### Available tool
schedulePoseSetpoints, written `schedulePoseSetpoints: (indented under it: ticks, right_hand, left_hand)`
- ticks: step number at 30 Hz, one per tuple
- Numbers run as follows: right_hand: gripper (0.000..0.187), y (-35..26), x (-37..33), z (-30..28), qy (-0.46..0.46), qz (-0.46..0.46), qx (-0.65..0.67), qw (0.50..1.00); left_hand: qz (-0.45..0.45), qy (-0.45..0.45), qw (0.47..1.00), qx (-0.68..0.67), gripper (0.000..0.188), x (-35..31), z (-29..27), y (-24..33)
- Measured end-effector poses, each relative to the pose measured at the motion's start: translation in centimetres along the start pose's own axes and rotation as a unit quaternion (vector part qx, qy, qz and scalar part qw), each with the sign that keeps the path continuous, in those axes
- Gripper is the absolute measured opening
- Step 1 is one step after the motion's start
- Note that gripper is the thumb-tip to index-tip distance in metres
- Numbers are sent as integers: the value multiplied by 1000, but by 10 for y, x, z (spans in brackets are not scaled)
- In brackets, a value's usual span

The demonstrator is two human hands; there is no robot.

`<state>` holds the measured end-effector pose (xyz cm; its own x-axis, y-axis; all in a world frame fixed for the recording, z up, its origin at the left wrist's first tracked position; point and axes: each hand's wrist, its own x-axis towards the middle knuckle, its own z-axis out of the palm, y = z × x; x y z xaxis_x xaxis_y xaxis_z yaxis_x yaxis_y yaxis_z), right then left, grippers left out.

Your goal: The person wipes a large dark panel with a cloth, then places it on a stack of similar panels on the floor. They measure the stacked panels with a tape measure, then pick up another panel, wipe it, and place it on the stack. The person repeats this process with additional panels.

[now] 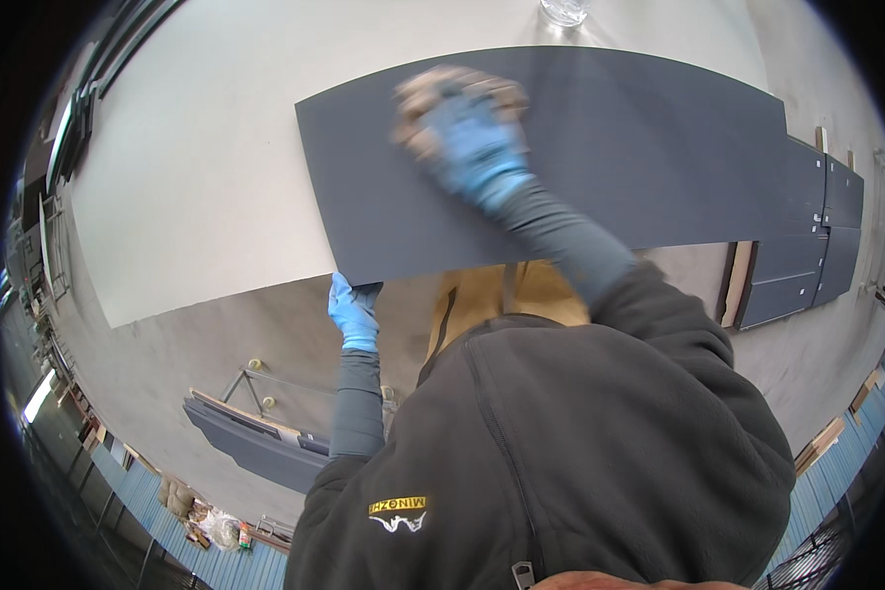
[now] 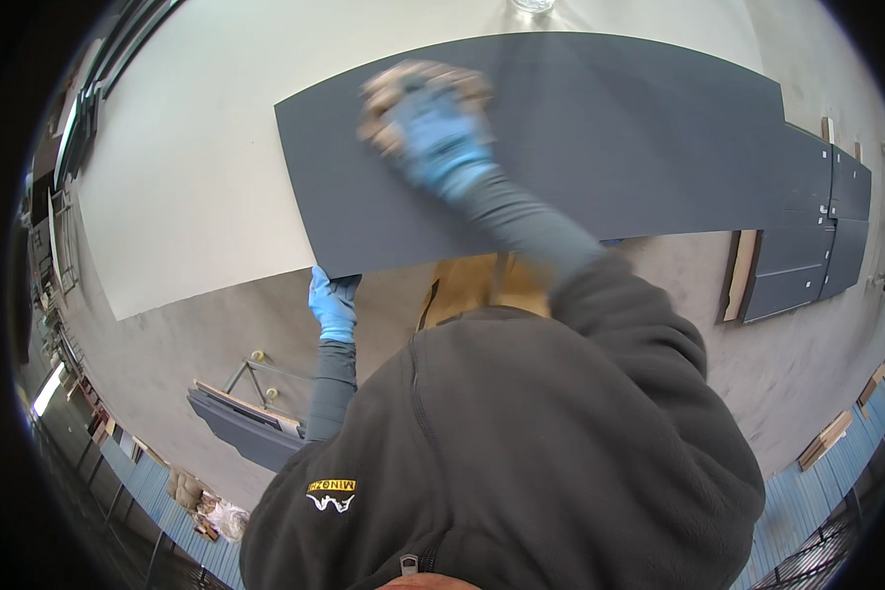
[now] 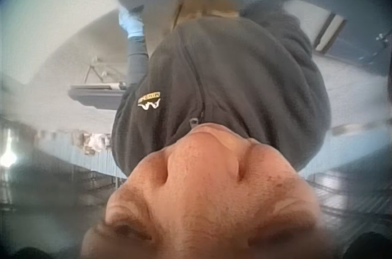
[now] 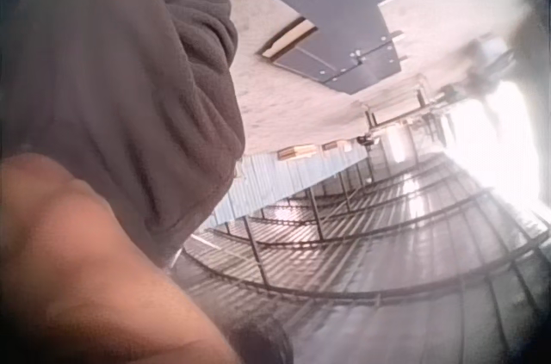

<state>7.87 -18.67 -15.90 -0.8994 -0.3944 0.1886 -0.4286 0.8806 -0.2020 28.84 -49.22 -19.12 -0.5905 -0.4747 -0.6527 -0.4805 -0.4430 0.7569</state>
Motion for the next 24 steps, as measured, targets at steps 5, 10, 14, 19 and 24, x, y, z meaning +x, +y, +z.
schedulePoseSetpoints:
  ticks: [5,10,14,19,24]
  right_hand:
    - [57,-187,14,26,-22,-297,161,941]
    - [60,-165,9,48,-16,-308,227,924]
    - [64,-72,20,21,-32,-226,192,954]
    - [56,133,-38,-35,39,2,42,998]
    - [15,372,-147,-103,156,117,-10,981]
  left_hand:
    - [-6,61,998,-26,33,11,-9,-11]
    - [3,36,999,-28,37,14,-9,-13]
    - [-13,31,999,-6,52,9,-4,-6]
    - [-24,21,999,22,56,8,1,0]
    - [-20,57,997,46,57,8,5,0]
